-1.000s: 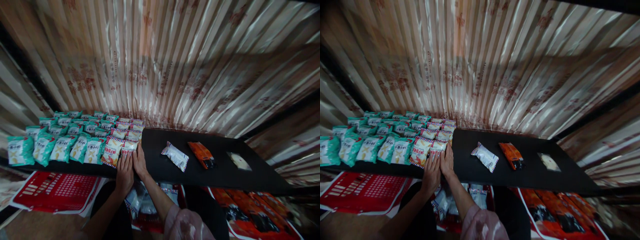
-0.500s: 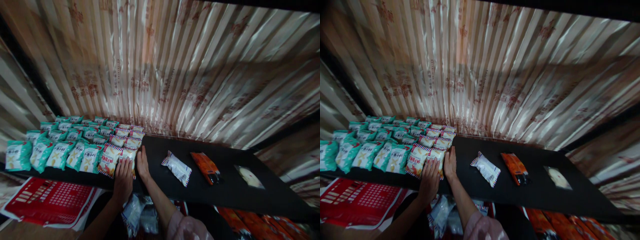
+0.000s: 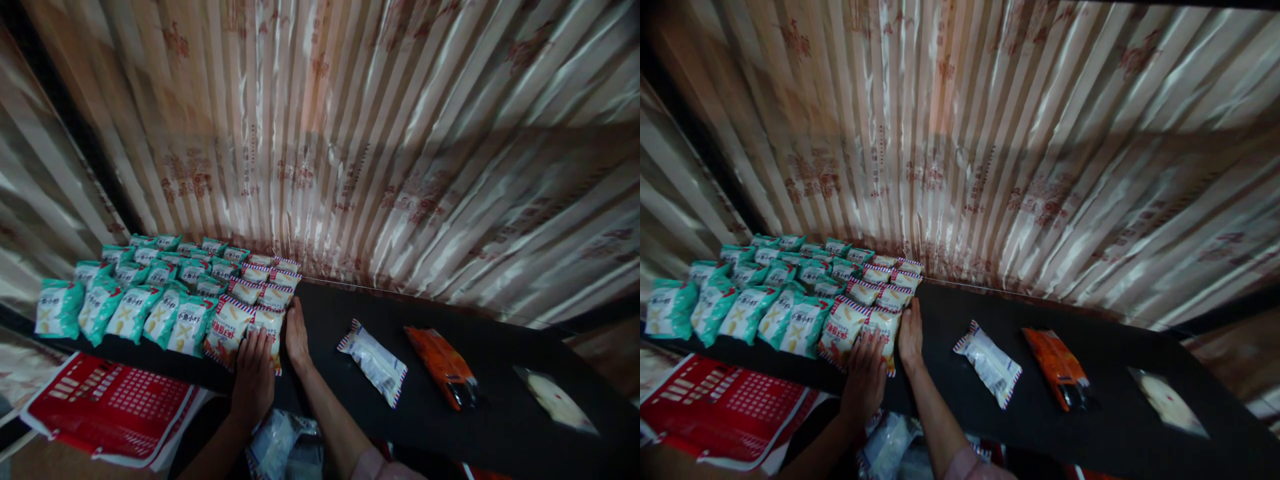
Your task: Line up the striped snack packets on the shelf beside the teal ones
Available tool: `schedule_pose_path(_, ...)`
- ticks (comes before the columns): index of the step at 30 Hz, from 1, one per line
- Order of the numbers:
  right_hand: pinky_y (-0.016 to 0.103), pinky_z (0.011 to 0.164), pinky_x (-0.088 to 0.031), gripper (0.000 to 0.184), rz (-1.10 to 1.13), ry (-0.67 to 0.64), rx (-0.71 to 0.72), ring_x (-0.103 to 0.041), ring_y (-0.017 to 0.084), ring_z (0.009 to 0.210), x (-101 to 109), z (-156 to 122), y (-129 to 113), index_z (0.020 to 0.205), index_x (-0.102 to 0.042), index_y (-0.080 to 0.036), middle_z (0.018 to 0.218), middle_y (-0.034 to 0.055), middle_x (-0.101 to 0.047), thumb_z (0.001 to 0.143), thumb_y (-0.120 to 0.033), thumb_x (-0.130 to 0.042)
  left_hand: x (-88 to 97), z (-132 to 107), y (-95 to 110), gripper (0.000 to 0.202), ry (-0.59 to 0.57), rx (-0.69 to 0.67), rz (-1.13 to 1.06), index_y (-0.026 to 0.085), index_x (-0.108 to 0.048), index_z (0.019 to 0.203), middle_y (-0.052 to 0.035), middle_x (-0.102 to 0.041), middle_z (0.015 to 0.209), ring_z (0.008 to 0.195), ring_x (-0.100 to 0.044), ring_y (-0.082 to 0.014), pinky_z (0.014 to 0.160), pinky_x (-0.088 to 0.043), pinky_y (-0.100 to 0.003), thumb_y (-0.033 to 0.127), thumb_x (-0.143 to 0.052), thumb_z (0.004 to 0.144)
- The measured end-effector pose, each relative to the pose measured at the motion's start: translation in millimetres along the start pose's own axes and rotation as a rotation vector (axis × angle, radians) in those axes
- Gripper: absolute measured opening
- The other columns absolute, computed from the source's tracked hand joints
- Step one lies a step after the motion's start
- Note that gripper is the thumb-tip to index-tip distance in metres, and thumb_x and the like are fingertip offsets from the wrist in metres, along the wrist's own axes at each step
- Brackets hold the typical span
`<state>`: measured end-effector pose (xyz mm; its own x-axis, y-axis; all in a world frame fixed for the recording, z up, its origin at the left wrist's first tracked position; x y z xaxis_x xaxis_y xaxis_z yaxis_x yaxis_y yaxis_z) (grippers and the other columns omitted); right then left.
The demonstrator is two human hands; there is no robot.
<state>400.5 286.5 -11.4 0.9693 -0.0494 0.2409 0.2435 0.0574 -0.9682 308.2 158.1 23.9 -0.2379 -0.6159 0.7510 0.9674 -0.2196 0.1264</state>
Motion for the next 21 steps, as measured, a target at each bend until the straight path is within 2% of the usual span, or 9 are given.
schedule_pose_path(6,0.037,0.113,-0.010,0.075,0.081,0.006,-0.031,-0.019,0.019,0.137,4.3,25.8,3.9,0.140,-0.030,-0.018,0.148,0.0057,-0.025,0.083,-0.065,-0.026,8.1,6.4,1.4,0.045,0.017,0.015,-0.017,0.014,-0.043,0.130,-0.0092,-0.046,0.135,0.135,-0.023,-0.0271,0.107,-0.024,-0.044,0.015,-0.040,0.086)
schedule_pose_path(10,0.039,0.112,-0.012,0.068,0.118,-0.042,0.047,-0.024,0.020,0.136,-5.1,31.0,-8.0,0.137,-0.036,-0.021,0.144,0.0038,-0.035,0.084,-0.063,-0.026,7.4,7.3,3.2,0.044,0.008,-0.008,-0.007,0.014,-0.045,0.129,-0.0078,-0.048,0.134,0.134,-0.024,-0.0267,0.107,-0.024,-0.045,0.013,-0.039,0.085)
schedule_pose_path(13,0.038,0.113,-0.012,0.067,0.116,-0.063,0.083,-0.024,0.019,0.136,-9.5,30.7,-13.5,0.138,-0.034,-0.021,0.144,0.0036,-0.034,0.085,-0.061,-0.026,6.9,6.9,3.4,0.045,0.005,-0.013,-0.002,0.013,-0.045,0.129,-0.0083,-0.048,0.134,0.134,-0.024,-0.0269,0.107,-0.025,-0.045,0.013,-0.039,0.085)
schedule_pose_path(18,0.037,0.112,-0.012,0.077,0.138,0.044,-0.037,-0.020,0.020,0.137,0.8,41.3,5.2,0.142,-0.026,-0.014,0.147,0.0083,-0.026,0.083,-0.064,-0.028,9.7,7.5,4.0,0.044,0.022,-0.013,-0.019,0.013,-0.047,0.128,-0.0085,-0.050,0.132,0.134,-0.025,-0.0263,0.106,-0.025,-0.045,0.011,-0.037,0.085)
schedule_pose_path(21,0.037,0.112,-0.014,0.075,0.207,0.060,-0.035,-0.022,0.020,0.136,3.6,52.1,7.9,0.141,-0.027,-0.016,0.147,0.0063,-0.028,0.083,-0.064,-0.029,9.5,7.6,3.5,0.043,0.017,-0.008,-0.010,0.014,-0.048,0.126,-0.0075,-0.050,0.132,0.134,-0.024,-0.0260,0.107,-0.025,-0.044,0.011,-0.039,0.084)
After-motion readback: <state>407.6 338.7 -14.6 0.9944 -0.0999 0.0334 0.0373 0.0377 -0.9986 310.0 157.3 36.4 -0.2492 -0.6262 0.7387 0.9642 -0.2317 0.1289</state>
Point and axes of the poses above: each hand's wrist, its own z-axis towards the middle knuckle, its own x-axis out of the back of the hand, y = z × x, the point moved 10 cm from there along z, towards the middle knuckle
